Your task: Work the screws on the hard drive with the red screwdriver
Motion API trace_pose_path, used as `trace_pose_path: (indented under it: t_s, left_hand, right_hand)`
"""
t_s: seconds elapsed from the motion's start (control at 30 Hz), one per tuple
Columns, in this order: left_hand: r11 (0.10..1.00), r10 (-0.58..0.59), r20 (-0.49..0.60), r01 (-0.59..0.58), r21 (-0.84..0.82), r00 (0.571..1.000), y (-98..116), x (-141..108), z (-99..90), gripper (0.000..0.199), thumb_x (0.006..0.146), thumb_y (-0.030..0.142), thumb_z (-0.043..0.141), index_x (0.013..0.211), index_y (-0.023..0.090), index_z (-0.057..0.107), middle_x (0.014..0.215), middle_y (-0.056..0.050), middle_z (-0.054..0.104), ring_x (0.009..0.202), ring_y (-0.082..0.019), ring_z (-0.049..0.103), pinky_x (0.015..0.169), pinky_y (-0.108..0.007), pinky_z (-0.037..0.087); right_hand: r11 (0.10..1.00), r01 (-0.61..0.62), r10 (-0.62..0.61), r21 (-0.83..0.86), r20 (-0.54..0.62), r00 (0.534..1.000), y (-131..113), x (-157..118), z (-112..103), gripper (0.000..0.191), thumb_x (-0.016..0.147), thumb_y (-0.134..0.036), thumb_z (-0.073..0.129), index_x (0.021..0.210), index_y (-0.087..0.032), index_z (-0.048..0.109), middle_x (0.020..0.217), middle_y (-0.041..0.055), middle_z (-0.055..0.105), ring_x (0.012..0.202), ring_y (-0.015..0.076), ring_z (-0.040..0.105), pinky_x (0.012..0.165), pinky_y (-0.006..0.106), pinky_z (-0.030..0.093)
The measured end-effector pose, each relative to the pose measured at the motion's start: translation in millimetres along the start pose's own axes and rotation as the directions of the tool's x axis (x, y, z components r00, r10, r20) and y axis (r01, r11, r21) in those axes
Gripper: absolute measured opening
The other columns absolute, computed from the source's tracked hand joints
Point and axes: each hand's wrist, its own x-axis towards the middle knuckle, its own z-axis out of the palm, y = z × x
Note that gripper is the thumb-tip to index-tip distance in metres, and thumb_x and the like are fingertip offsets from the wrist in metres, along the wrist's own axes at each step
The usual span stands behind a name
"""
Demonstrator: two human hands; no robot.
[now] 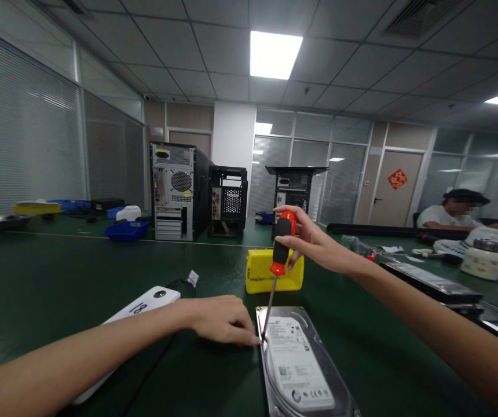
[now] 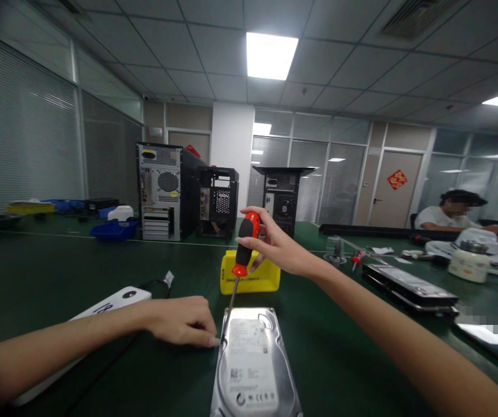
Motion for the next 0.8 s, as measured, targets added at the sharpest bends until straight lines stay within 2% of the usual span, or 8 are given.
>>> trace_pose_path:
  t_s: [0.33,0.4,0.47,0.53,0.6,0.7,0.8]
  left_hand:
    - [1.0,-0.003,0.019,0.003,-0.012,1.0,1,-1,-1.0,0.035,0.088,0.034,0.037,0.059,0.017,0.044,0.052,0.005,0.039,0.046,-0.008,0.037,0.05,-0.021,0.029]
    - [1.0,0.0,0.02,0.0,-0.024,1.0,1,-1,-0.6,0.035,0.088,0.034,0.037,0.059,0.017,0.044,0.052,0.005,0.04,0.046,-0.008,0.037,0.05,-0.021,0.029]
    - [0.999,0.002,0.021,-0.001,-0.032,1.0,0,-1,-0.3,0.035,0.088,0.034,0.037,0.059,0.017,0.044,0.052,0.005,0.04,0.046,-0.008,0.038,0.05,-0.021,0.029]
    - [0.999,0.002,0.025,-0.001,-0.035,1.0,0,0,0.0,0.035,0.088,0.034,0.037,0.059,0.017,0.045,0.053,0.005,0.041,0.047,-0.008,0.039,0.05,-0.021,0.029]
    - [0.999,0.003,0.027,-0.002,-0.038,1.0,-1,0,0.3,0.035,0.088,0.034,0.038,0.059,0.016,0.045,0.053,0.005,0.042,0.047,-0.008,0.039,0.05,-0.02,0.029]
    - [0.999,-0.001,0.017,0.002,-0.04,1.0,-1,1,1.1,0.034,0.088,0.034,0.038,0.059,0.016,0.045,0.053,0.005,0.041,0.047,-0.008,0.039,0.05,-0.02,0.029]
    - [1.0,0.007,0.007,-0.007,-0.027,1.0,-2,2,1.9,0.036,0.088,0.035,0.038,0.058,0.016,0.043,0.052,0.005,0.04,0.046,-0.008,0.037,0.05,-0.02,0.028]
  right_hand:
    - [0.999,0.042,-0.042,-0.015,-0.001,0.999,-3,1,3,0.052,0.079,-0.027,0.055,0.122,-0.029,0.026,0.09,0.0,0.043,0.07,0.0103,0.057,0.055,0.024,0.055]
    - [0.997,0.07,-0.07,-0.016,-0.008,0.997,-3,3,3,0.05,0.078,-0.025,0.057,0.119,-0.027,0.03,0.091,0.0,0.045,0.073,0.0107,0.057,0.06,0.026,0.055]
    - [0.994,0.11,-0.11,0.004,-0.001,0.994,-6,4,3,0.045,0.077,-0.021,0.059,0.113,-0.024,0.034,0.093,0.0005,0.048,0.081,0.0121,0.057,0.072,0.03,0.053]
    - [0.99,0.128,-0.131,0.061,0.038,0.991,-10,5,3,0.04,0.077,-0.017,0.057,0.11,-0.022,0.035,0.096,0.0014,0.052,0.088,0.0137,0.057,0.083,0.035,0.048]
    - [0.983,0.115,-0.127,0.14,0.082,0.988,-13,6,5,0.039,0.079,-0.015,0.055,0.111,-0.022,0.033,0.097,0.0018,0.053,0.089,0.0148,0.058,0.086,0.039,0.045]
    - [0.962,0.098,-0.123,0.254,0.084,0.989,-13,7,13,0.045,0.077,-0.014,0.056,0.115,-0.025,0.033,0.094,0.0004,0.052,0.082,0.0139,0.06,0.082,0.038,0.046]
    - [0.935,0.091,-0.106,0.343,0.027,0.994,-7,11,23,0.046,0.073,-0.013,0.061,0.111,-0.025,0.039,0.09,-0.0011,0.05,0.077,0.0111,0.058,0.077,0.033,0.048]
